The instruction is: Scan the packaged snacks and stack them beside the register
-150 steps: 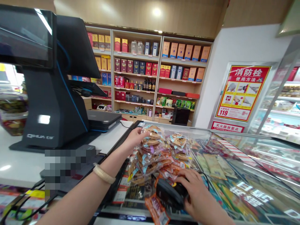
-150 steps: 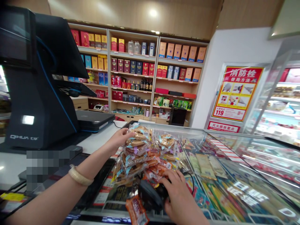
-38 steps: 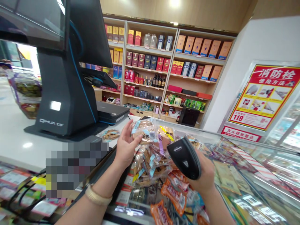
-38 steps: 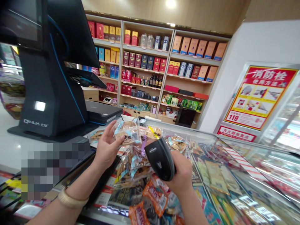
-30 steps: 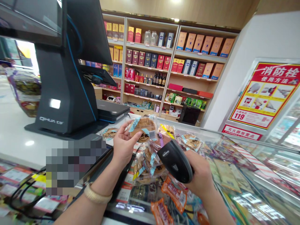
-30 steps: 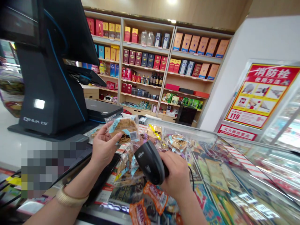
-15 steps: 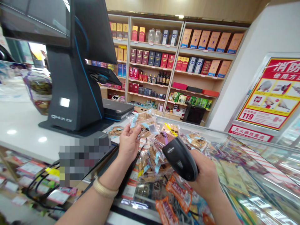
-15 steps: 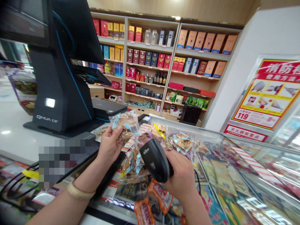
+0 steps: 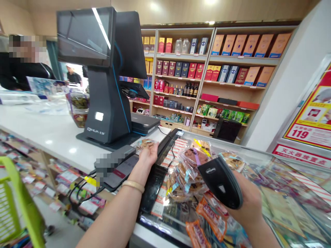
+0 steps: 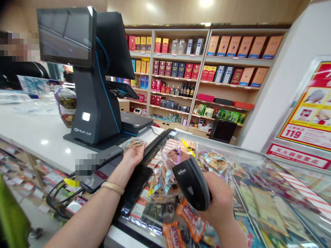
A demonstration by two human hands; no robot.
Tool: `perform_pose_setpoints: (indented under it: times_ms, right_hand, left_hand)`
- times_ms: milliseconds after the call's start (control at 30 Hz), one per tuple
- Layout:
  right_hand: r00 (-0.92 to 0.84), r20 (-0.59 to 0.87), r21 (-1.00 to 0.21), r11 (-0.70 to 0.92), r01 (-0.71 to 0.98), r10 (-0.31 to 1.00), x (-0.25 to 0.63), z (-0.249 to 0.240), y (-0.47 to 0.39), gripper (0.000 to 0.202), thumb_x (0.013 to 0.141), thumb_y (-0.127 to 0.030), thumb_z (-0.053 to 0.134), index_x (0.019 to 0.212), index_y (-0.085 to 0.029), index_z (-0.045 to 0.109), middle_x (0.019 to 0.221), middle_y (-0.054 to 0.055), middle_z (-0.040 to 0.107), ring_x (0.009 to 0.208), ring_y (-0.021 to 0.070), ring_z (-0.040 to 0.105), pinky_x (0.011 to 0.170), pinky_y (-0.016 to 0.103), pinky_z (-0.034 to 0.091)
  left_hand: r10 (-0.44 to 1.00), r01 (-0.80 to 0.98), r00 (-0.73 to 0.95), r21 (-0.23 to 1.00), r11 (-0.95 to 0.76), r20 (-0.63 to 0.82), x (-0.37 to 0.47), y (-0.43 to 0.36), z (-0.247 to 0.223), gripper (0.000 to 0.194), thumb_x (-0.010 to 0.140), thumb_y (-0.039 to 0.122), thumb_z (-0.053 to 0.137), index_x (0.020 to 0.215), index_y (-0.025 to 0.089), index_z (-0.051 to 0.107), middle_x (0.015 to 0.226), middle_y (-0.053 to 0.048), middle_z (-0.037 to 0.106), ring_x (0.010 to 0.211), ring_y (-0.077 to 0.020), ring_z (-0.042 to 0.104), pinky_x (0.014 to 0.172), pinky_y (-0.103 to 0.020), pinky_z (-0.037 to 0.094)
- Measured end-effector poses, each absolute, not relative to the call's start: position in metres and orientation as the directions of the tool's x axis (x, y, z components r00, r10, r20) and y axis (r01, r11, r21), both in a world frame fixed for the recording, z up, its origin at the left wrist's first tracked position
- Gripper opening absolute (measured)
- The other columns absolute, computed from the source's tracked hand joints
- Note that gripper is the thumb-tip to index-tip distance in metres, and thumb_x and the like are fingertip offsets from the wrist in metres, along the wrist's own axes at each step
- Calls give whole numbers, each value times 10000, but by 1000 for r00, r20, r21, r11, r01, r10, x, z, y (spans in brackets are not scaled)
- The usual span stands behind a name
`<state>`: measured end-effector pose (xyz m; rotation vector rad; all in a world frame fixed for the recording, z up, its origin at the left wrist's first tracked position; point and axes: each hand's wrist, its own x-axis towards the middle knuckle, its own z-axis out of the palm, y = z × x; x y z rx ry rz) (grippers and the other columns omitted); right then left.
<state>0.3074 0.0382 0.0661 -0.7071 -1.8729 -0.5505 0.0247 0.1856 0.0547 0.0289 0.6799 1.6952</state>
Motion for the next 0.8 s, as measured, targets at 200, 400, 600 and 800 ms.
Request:
perform_pose_setpoints:
  times_ms: [200, 400, 600, 800]
  right_hand:
    - [-284, 943, 85, 703, 706, 171, 309, 69, 39, 94, 841, -300, 611, 834, -213, 577, 620, 13, 595, 533, 167, 572, 470, 269, 423]
    - [-204, 967, 72, 606, 792, 152, 315, 66, 41, 114, 837, -327, 607, 804, -220, 584, 573, 5, 556, 499, 165, 550, 444, 265, 410]
    - [-203, 964, 60, 602, 796, 171, 319, 63, 45, 151, 812, -348, 638, 874, -216, 596, 639, 17, 601, 543, 177, 586, 470, 266, 440]
    - [-200, 960, 48, 594, 803, 193, 319, 60, 46, 172, 812, -352, 643, 893, -205, 602, 644, 20, 604, 555, 180, 589, 481, 270, 438]
  left_hand:
    - [964, -739, -169, 674, 15, -207, 41, 168, 52, 154, 881, 215, 535, 886, 125, 659, 831, -107, 708, 709, -155, 676, 622, -246, 531]
    - [962, -181, -26, 946, -270, 270, 71, 138, 59, 356, 686, 436, 731, 922, 171, 709, 937, -73, 728, 919, -200, 630, 791, -271, 447]
    - [937, 16, 153, 947, -320, 314, 82, 126, 59, 347, 689, 507, 697, 767, 177, 621, 777, -2, 652, 769, -176, 574, 712, -263, 418]
    - [941, -108, 121, 946, -304, 316, 84, 126, 58, 330, 715, 486, 666, 674, 185, 536, 642, 35, 533, 653, -134, 489, 635, -231, 382]
